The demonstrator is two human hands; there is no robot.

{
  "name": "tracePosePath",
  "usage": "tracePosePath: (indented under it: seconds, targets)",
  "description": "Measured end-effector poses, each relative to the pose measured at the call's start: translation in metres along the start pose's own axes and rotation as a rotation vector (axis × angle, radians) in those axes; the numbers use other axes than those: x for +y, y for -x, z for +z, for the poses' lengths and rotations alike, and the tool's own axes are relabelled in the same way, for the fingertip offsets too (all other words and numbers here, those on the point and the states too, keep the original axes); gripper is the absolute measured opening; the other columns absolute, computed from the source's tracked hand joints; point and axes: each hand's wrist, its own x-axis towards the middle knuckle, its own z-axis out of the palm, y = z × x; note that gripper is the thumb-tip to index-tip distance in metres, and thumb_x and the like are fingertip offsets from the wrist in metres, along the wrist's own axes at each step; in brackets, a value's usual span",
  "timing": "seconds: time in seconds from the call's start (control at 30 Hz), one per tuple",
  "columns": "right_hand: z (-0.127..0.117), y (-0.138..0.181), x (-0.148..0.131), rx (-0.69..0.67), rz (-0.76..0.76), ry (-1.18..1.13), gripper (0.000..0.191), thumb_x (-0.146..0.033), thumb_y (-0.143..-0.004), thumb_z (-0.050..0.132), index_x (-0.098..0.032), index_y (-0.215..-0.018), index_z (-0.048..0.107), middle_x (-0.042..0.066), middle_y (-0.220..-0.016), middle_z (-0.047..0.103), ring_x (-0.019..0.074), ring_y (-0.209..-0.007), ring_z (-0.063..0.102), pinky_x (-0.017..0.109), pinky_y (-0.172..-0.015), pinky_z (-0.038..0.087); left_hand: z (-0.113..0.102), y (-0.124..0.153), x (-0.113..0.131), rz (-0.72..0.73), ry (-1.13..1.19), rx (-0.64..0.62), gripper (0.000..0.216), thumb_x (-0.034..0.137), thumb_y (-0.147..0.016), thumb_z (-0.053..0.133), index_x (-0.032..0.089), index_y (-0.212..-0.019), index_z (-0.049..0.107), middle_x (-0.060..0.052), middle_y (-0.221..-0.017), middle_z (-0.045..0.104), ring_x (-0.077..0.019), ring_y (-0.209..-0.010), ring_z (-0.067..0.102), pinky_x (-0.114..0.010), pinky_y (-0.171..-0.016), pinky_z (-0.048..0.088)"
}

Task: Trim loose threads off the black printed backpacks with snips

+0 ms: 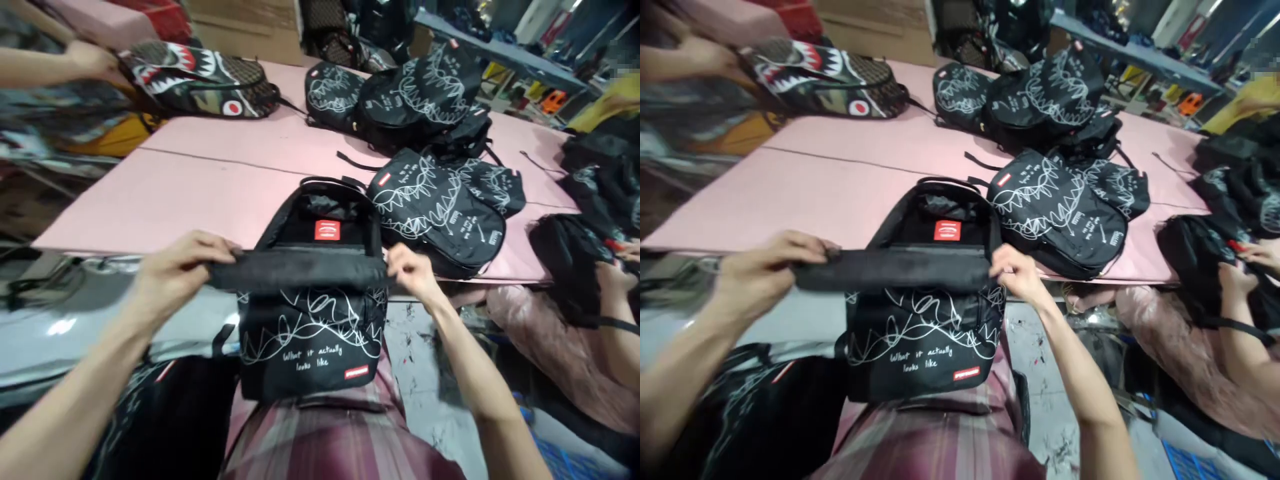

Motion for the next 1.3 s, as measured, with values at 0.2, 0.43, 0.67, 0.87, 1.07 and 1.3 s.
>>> tracePosePath:
  seconds: [0.2,0.43,0.67,0.87,1.07,1.3]
  targets:
    - [0.025,0.086,0.035,-0.168,-0.008,0.184,0.027,-0.022,-0.080,0.056,-0.028,-0.057,0.068,0.004,-0.067,0.058,0.0213,-0.076,0.050,0.040,-0.071,0.043,0.013,0.097,-0.021,0.223,-0.259,-0.081,0.023,0.000,-0.071,0.038,0.017,-0.057,0.047,0.001,-0.073,0.060,-0.0132,-0.089,0.064,-0.039,-0.093,0.048]
    - [0.040,0.095,0.044,-0.111,0.027,0.186,0.026,-0.024,-0.081,0.057,-0.029,-0.058,0.068,0.004,-0.067,0.058,0.0219,-0.079,0.050,0.042,-0.074,0.043,0.015,0.108,-0.027,0.219,-0.299,-0.070,0.025,0.000,-0.071,0.034,0.018,-0.056,0.045,0.001,-0.075,0.059,-0.0123,-0.094,0.063,-0.040,-0.097,0.045]
    - [0.046,0.112,0.034,0.009,0.112,0.115,0.019,-0.030,-0.081,0.060,-0.030,-0.065,0.071,0.004,-0.073,0.063,0.0232,-0.089,0.056,0.046,-0.083,0.045,0.009,0.107,-0.033,0.239,-0.296,-0.094,0.023,0.000,-0.070,0.037,0.020,-0.062,0.046,0.004,-0.081,0.062,-0.0106,-0.095,0.062,-0.040,-0.100,0.043]
    - [0.042,0.124,0.037,0.054,0.086,0.119,0.019,-0.023,-0.083,0.057,-0.030,-0.075,0.072,0.005,-0.084,0.065,0.0238,-0.106,0.053,0.048,-0.093,0.040,0.006,0.106,-0.033,0.345,-0.441,-0.203,0.024,0.005,-0.075,0.039,0.023,-0.069,0.054,0.003,-0.081,0.063,-0.0126,-0.100,0.059,-0.037,-0.097,0.044]
    - [0.049,0.140,0.018,0.122,0.276,0.202,0.014,-0.027,-0.072,0.068,-0.029,-0.085,0.071,0.004,-0.094,0.058,0.0226,-0.094,0.053,0.042,-0.086,0.042,0.023,0.151,0.001,0.482,-0.699,-0.198,0.024,0.015,-0.077,0.057,0.035,-0.088,0.066,0.000,-0.098,0.067,-0.0228,-0.103,0.057,-0.041,-0.089,0.038]
    - [0.110,0.148,-0.013,0.295,0.726,-0.287,0.034,-0.028,-0.074,0.063,-0.029,-0.098,0.039,-0.012,-0.055,0.043,0.0106,-0.044,0.050,0.024,-0.049,0.044,0.070,0.193,0.032,0.087,-0.475,-0.042,0.012,0.031,-0.077,0.063,0.030,-0.087,0.070,0.002,-0.058,0.058,-0.0113,-0.055,0.053,-0.025,-0.058,0.040]
